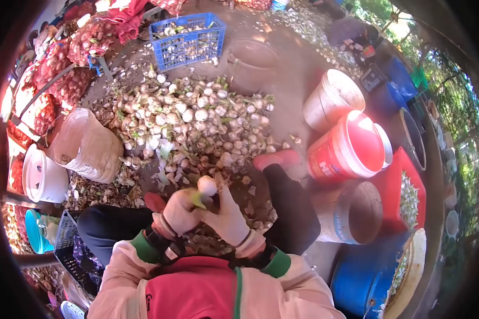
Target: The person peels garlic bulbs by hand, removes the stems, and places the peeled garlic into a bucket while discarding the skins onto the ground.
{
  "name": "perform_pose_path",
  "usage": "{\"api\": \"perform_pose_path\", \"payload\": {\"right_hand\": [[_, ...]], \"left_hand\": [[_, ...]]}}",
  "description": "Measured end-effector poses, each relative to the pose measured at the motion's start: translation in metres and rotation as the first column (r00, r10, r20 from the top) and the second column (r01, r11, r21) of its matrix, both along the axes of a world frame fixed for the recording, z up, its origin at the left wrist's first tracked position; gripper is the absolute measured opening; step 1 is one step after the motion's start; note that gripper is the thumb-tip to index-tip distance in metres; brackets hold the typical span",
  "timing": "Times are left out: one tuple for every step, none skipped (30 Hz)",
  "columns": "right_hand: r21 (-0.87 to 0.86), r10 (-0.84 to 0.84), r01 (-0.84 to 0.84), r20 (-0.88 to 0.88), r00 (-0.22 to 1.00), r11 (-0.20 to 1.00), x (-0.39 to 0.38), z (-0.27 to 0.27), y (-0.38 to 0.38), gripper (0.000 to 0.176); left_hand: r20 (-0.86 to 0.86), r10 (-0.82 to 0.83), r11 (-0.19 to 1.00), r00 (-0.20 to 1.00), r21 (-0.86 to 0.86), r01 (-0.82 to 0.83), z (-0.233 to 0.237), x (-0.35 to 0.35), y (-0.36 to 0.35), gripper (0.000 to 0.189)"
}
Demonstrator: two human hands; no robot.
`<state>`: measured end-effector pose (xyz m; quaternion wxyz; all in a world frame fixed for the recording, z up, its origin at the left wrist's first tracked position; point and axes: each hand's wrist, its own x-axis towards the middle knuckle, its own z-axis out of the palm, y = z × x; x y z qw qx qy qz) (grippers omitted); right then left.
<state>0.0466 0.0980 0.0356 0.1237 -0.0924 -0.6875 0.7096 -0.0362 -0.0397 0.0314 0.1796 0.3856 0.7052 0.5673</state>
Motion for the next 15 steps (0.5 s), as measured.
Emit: {"api": "perform_pose_path", "payload": {"right_hand": [[-0.099, -0.008, 0.013, 0.049, 0.999, 0.995, -0.001, -0.025, 0.009, 0.046], [-0.198, -0.011, 0.030, 0.097, 0.995, 0.980, -0.005, -0.019, 0.010, 0.045], [-0.464, 0.175, -0.025, 0.284, 0.943, 0.885, -0.008, -0.006, 0.026, 0.032], [-0.465, 0.174, -0.019, 0.293, 0.940, 0.885, -0.004, -0.008, 0.033, 0.032], [-0.361, 0.120, -0.024, 0.247, 0.961, 0.932, 0.000, -0.013, 0.037, 0.025], [-0.310, 0.100, -0.025, 0.228, 0.968, 0.950, 0.003, -0.018, 0.036, 0.021], [-0.256, 0.079, -0.024, 0.209, 0.975, 0.966, 0.006, -0.022, 0.036, 0.018], [0.041, -0.027, 0.022, 0.139, 0.990, 0.999, 0.006, -0.026, 0.034, 0.018], [0.330, -0.104, 0.088, 0.033, 0.994, 0.940, 0.004, -0.028, 0.031, 0.019], [0.082, -0.010, 0.001, 0.105, 0.994, 0.997, -0.003, -0.022, 0.022, 0.020], [-0.192, 0.072, -0.038, 0.170, 0.983, 0.981, -0.010, -0.016, 0.013, 0.023], [-0.424, 0.137, -0.025, 0.237, 0.962, 0.905, -0.016, -0.009, 0.005, 0.026], [-0.023, 0.053, -0.051, 0.087, 0.995, 0.998, -0.021, -0.009, -0.014, 0.024], [0.376, 0.035, 0.005, -0.098, 0.995, 0.926, -0.025, -0.010, -0.031, 0.022], [0.515, -0.044, 0.171, -0.249, 0.967, 0.840, -0.030, -0.012, -0.039, 0.024]], "left_hand": [[-0.092, -0.099, 0.995, 0.991, -0.032, 0.097, -0.003, 0.009, 0.008, 0.012], [-0.180, -0.199, 0.979, 0.963, -0.070, 0.189, -0.007, 0.018, 0.015, 0.014], [-0.170, -0.205, 0.978, 0.964, -0.068, 0.196, -0.012, 0.019, 0.015, 0.014], [0.272, -0.195, 0.977, 0.942, 0.135, 0.164, -0.017, 0.018, 0.011, 0.017], [0.655, -0.232, 0.954, 0.719, 0.296, 0.038, -0.024, 0.014, 0.002, 0.019], [0.886, -0.307, 0.914, 0.346, 0.376, -0.151, -0.033, 0.008, -0.010, 0.022], [0.750, -0.425, 0.718, 0.507, 0.620, -0.316, -0.079, -0.030, -0.030, 0.022], [0.667, -0.442, 0.581, 0.599, 0.722, -0.375, -0.090, -0.042, -0.039, 0.023], [0.572, -0.448, 0.421, 0.687, 0.813, -0.403, -0.100, -0.055, -0.048, 0.023], [0.694, -0.206, 0.679, 0.689, 0.609, -0.410, -0.061, -0.037, -0.051, 0.022], [0.724, 0.070, 0.844, 0.686, 0.323, -0.428, -0.038, -0.021, -0.051, 0.022], [0.849, -0.143, 0.803, 0.509, 0.400, -0.442, -0.060, -0.002, -0.045, 0.029], [0.838, -0.088, 0.870, 0.539, 0.328, -0.369, -0.016, 0.016, -0.029, 0.030], [0.846, -0.146, 0.873, 0.512, 0.354, -0.335, -0.009, 0.030, -0.033, 0.028], [0.851, -0.068, 0.879, 0.521, 0.299, -0.373, -0.020, 0.032, -0.042, 0.028]]}}
